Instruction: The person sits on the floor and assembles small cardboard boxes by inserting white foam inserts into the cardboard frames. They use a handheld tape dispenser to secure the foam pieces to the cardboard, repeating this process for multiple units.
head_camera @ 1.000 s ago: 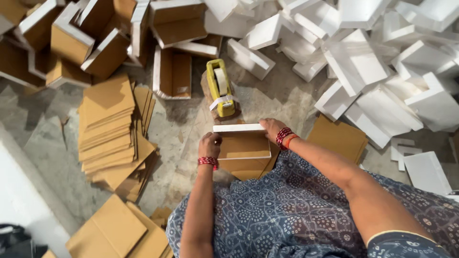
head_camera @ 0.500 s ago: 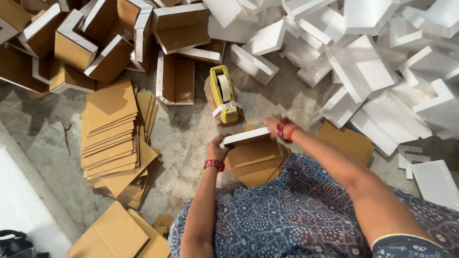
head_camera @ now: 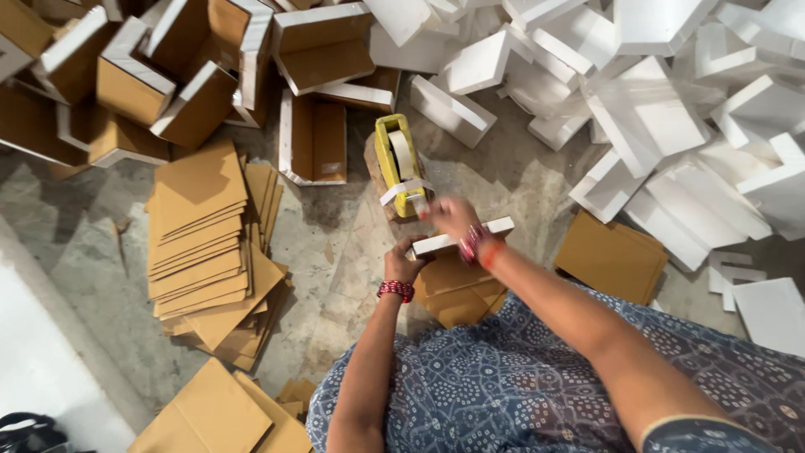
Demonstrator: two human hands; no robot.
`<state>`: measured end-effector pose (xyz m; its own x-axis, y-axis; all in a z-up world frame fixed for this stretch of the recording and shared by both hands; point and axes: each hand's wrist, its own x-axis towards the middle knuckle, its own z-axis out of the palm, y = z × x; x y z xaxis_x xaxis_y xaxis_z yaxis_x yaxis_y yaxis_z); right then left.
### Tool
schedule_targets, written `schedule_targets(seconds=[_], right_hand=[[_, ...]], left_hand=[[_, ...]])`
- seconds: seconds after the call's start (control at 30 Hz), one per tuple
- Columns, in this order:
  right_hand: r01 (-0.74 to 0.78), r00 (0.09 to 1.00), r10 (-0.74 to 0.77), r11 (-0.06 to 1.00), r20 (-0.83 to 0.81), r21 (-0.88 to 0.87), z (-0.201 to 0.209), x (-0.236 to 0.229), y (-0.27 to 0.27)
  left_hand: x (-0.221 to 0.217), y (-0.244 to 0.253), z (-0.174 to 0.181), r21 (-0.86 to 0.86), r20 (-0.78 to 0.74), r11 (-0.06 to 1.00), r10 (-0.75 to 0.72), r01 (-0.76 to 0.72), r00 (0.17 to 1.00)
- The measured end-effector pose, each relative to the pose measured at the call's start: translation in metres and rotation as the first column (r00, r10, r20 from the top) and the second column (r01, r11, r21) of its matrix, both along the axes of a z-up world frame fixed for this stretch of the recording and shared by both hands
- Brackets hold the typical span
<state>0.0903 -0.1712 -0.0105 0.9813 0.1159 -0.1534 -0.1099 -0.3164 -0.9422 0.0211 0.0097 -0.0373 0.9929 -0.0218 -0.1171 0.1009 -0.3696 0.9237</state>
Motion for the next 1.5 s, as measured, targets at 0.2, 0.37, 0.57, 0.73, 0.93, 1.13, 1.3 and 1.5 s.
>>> schedule_targets(seconds=[0.2, 0.37, 0.57, 0.73, 0.93, 1.13, 1.3, 1.5], right_hand=[[0.281, 0.789, -0.031, 0.906, -0.614, 0.316, -0.034, -0.124, -0.025], [0.23, 0.839, -0.022, 0.92, -0.543, 0.318, -0.117, -0.106, -0.015], [0.308, 0.81, -0.11, 0.915, -0.576, 0.259, -0.139, -0.09, -0.01], [-0.138, 0.99, 0.128, 0.946, -0.052, -0.294, -0.1, -0.086, -0.017], [-0.1, 0.977, 0.184, 0.845, 0.11, -0.526, 0.008, -0.026, -0.026], [-0.037, 0.959, 0.022, 0.998, -0.281, -0.046, -0.009, 0.042, 0.015], [0.058, 0.961, -0.101, 0.984, -0.259, -0.169, -0.072, 0.038, 0.015], [-0.67, 0.742, 0.377, 0.437, -0.554, -0.6, -0.142, 0.064, 0.006]], left_hand=[[0.008, -0.004, -0.013, 0.041, 0.055, 0.997, -0.073, 0.071, 0.996], [0.004, -0.005, -0.031, 0.026, 0.085, 0.99, -0.142, 0.14, 0.986], [0.003, 0.005, -0.012, -0.043, 0.046, 0.963, -0.263, 0.265, 0.964], [-0.003, -0.018, -0.03, -0.087, 0.005, 0.995, -0.038, 0.038, 0.999], [-0.005, -0.023, -0.067, -0.044, -0.023, 0.997, 0.056, -0.057, 0.998], [-0.007, -0.023, -0.06, -0.024, -0.051, 0.998, 0.054, -0.056, 0.997], [-0.011, -0.026, -0.097, 0.075, 0.022, 0.997, 0.023, -0.025, 0.999], [-0.017, -0.033, -0.068, 0.151, 0.017, 0.969, 0.196, -0.196, 0.981]])
